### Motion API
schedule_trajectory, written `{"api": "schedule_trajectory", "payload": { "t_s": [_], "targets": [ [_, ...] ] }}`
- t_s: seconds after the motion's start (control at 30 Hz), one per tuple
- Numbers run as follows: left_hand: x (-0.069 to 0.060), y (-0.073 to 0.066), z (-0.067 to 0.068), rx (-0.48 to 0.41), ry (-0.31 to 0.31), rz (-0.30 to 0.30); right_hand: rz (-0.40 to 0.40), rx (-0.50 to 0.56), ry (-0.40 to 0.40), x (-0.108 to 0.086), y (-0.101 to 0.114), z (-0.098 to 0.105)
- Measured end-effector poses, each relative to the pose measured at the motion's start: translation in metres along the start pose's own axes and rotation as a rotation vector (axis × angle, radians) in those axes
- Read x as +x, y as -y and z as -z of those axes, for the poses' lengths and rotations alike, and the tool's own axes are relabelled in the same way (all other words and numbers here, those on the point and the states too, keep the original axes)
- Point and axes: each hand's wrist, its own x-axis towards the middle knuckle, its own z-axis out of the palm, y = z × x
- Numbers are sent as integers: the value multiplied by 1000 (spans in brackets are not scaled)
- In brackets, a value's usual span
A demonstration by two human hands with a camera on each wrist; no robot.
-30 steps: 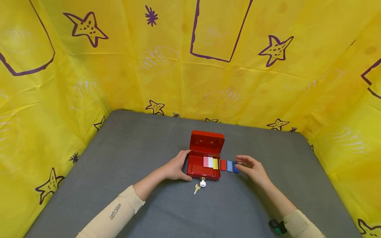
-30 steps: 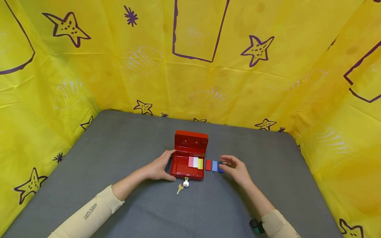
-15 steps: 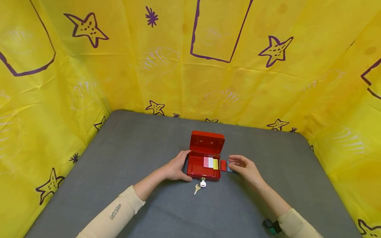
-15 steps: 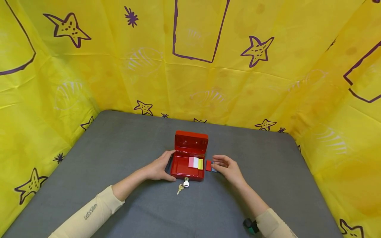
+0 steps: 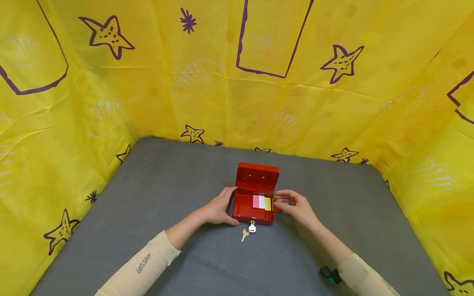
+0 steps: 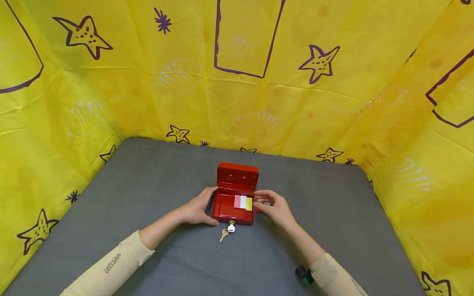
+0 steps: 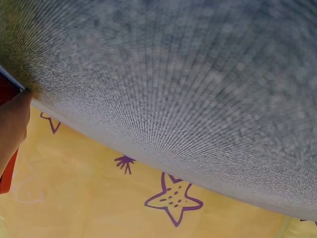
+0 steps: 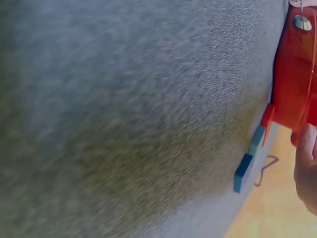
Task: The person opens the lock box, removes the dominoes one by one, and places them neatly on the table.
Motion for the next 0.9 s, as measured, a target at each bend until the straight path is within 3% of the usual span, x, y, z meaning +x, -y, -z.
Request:
{"api": "schedule_trajectory", "payload": {
  "t_s": [0.2,0.47,0.9],
  "targets": [
    [0,-1,0,0,0,8,26,-15,30,0,19,-8],
    [-1,-2,0,1,-4,13,60,-51,14,13,-3,-16],
    [-1,0,0,-9,-1,6,171,-127,26,19,-4,-22]
  ]
}}
